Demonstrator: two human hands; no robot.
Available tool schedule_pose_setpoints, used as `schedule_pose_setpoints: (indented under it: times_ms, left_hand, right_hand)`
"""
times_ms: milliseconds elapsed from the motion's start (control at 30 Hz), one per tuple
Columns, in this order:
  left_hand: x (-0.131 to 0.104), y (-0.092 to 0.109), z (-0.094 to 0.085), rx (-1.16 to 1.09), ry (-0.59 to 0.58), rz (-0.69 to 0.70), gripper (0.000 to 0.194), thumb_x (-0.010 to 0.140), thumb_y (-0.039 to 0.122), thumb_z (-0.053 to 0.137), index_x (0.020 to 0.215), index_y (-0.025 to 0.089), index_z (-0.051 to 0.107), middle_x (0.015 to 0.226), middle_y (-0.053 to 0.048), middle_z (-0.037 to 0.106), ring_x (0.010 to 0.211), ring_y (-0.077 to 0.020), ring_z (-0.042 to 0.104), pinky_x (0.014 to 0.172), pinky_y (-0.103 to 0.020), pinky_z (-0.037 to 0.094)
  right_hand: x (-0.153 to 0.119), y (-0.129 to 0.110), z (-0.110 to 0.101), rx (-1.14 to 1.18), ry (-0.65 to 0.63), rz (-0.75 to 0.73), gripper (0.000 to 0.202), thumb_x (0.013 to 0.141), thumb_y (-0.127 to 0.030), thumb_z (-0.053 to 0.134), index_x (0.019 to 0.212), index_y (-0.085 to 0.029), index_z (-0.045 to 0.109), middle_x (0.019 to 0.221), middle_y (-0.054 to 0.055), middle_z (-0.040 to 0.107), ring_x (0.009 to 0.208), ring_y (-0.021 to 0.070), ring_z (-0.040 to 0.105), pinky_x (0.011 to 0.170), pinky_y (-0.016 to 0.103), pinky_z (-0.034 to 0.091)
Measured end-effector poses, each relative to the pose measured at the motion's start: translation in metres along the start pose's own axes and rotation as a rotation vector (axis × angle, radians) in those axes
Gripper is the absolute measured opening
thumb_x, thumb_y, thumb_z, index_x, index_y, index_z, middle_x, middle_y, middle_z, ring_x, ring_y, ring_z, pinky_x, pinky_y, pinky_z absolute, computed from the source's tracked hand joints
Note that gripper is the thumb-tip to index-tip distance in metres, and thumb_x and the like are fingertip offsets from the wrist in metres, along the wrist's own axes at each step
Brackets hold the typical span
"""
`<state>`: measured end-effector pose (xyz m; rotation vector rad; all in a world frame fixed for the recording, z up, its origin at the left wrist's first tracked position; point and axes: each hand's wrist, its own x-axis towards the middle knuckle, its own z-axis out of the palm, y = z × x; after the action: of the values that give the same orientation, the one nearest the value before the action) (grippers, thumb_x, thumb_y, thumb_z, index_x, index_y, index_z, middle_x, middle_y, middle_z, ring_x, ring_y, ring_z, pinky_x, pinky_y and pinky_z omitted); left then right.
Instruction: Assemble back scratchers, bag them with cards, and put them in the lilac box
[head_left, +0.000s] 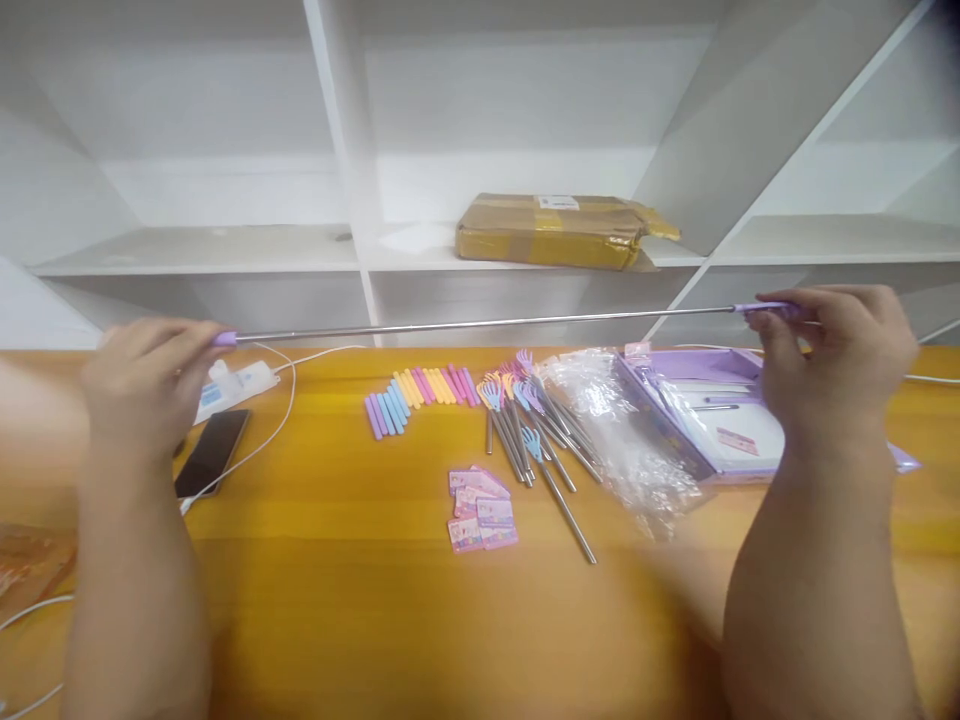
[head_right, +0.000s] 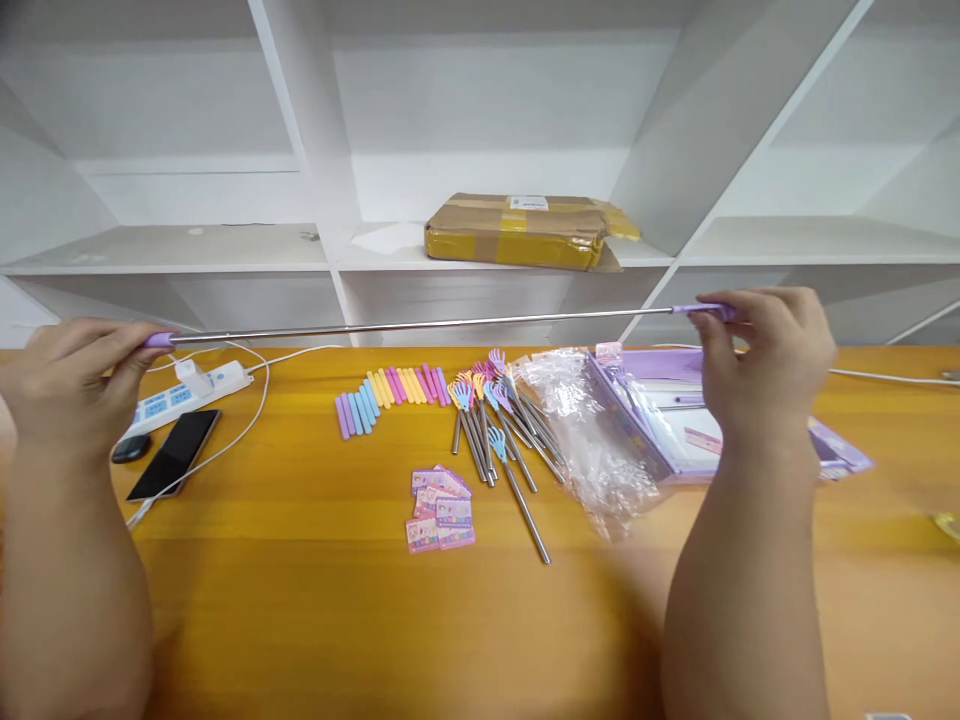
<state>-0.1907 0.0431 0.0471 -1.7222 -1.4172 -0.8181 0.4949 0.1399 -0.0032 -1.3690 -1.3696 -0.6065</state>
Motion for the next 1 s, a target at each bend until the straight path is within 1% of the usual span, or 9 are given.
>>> schedule_pose_setpoints:
  times_ms: [100, 200, 333, 400, 633, 733, 833, 900, 1000]
  left_hand:
    - [0.001, 0.001, 0.0, -0.016, 0.044, -0.029, 0.032, 0.102, 0.052, 0.061, 0.1, 0.026, 0.079, 0.095, -0.003, 0.08, 0.087, -0.018, 0.067, 0.08, -0.031, 0.046]
    - [0.003, 0.01, 0.001, -0.016, 0.016, -0.007, 0.032, 0.104, 0.05, 0.058, 0.097, 0.026, 0.078, 0.095, -0.003, 0.081, 0.087, -0.0183, 0.067, 0.077, -0.031, 0.044]
    - [0.004, 0.029, 0.006, -0.033, -0.083, 0.096, 0.026, 0.106, 0.044, 0.057, 0.102, 0.026, 0.077, 0.099, -0.001, 0.082, 0.09, -0.0176, 0.069, 0.078, -0.03, 0.045]
    - [0.003, 0.038, 0.008, -0.029, -0.109, 0.13, 0.022, 0.106, 0.038, 0.057, 0.105, 0.026, 0.076, 0.098, 0.0, 0.082, 0.091, -0.0177, 0.069, 0.079, -0.03, 0.046]
    - [0.0, 0.055, 0.004, -0.049, -0.093, 0.116, 0.016, 0.105, 0.032, 0.059, 0.105, 0.027, 0.075, 0.098, -0.001, 0.081, 0.093, -0.0189, 0.071, 0.079, -0.03, 0.051]
    - [0.0, 0.073, 0.001, -0.084, -0.095, 0.184, 0.013, 0.104, 0.03, 0.061, 0.109, 0.028, 0.074, 0.097, -0.001, 0.081, 0.091, -0.0182, 0.071, 0.08, -0.03, 0.051]
    - [-0.001, 0.103, 0.002, -0.16, -0.06, 0.299, 0.015, 0.103, 0.022, 0.062, 0.115, 0.026, 0.071, 0.099, -0.003, 0.08, 0.09, -0.0181, 0.072, 0.081, -0.03, 0.051]
    - [-0.003, 0.124, 0.002, -0.196, -0.037, 0.345, 0.018, 0.103, 0.017, 0.061, 0.117, 0.025, 0.068, 0.1, -0.003, 0.08, 0.089, -0.0183, 0.073, 0.08, -0.03, 0.052]
    - [-0.008, 0.151, 0.002, -0.226, -0.049, 0.354, 0.02, 0.102, 0.011, 0.059, 0.118, 0.021, 0.066, 0.098, -0.004, 0.079, 0.086, -0.0194, 0.073, 0.077, -0.031, 0.053]
  right_hand:
    - [0.002, -0.002, -0.003, -0.02, 0.008, 0.002, 0.015, 0.074, -0.018, 0.081, 0.084, -0.025, 0.073, 0.085, 0.006, 0.066, 0.082, 0.0239, 0.066, 0.071, 0.037, 0.053]
    - [0.0, -0.01, -0.001, 0.013, 0.002, -0.05, 0.01, 0.079, -0.022, 0.079, 0.077, -0.025, 0.07, 0.073, 0.005, 0.062, 0.074, 0.0235, 0.062, 0.071, 0.039, 0.048]
    - [-0.008, -0.036, 0.007, 0.165, -0.03, -0.221, 0.015, 0.093, -0.036, 0.071, 0.081, -0.026, 0.073, 0.077, 0.008, 0.067, 0.074, 0.0238, 0.061, 0.07, 0.039, 0.045]
    - [-0.012, -0.05, 0.011, 0.222, -0.052, -0.282, 0.016, 0.097, -0.037, 0.069, 0.086, -0.027, 0.074, 0.081, 0.009, 0.069, 0.076, 0.0238, 0.063, 0.071, 0.038, 0.045]
    - [-0.01, -0.077, 0.002, 0.181, 0.036, -0.249, 0.021, 0.099, -0.042, 0.065, 0.086, -0.026, 0.071, 0.081, 0.009, 0.069, 0.079, 0.0258, 0.065, 0.071, 0.04, 0.046]
    - [-0.012, -0.093, -0.004, 0.226, 0.059, -0.351, 0.014, 0.099, -0.034, 0.068, 0.091, -0.025, 0.073, 0.083, 0.009, 0.071, 0.08, 0.0238, 0.066, 0.071, 0.038, 0.047]
    - [-0.022, -0.123, -0.003, 0.288, 0.015, -0.455, 0.008, 0.101, -0.022, 0.066, 0.098, -0.024, 0.073, 0.088, 0.008, 0.072, 0.083, 0.0212, 0.066, 0.074, 0.036, 0.049]
    - [-0.034, -0.147, 0.001, 0.352, -0.037, -0.498, 0.011, 0.102, -0.017, 0.064, 0.103, -0.025, 0.073, 0.09, 0.006, 0.071, 0.083, 0.0196, 0.066, 0.072, 0.034, 0.049]
    - [-0.055, -0.179, 0.009, 0.468, -0.005, -0.489, 0.024, 0.099, -0.006, 0.063, 0.11, -0.025, 0.072, 0.094, 0.004, 0.071, 0.086, 0.0186, 0.066, 0.072, 0.033, 0.05]
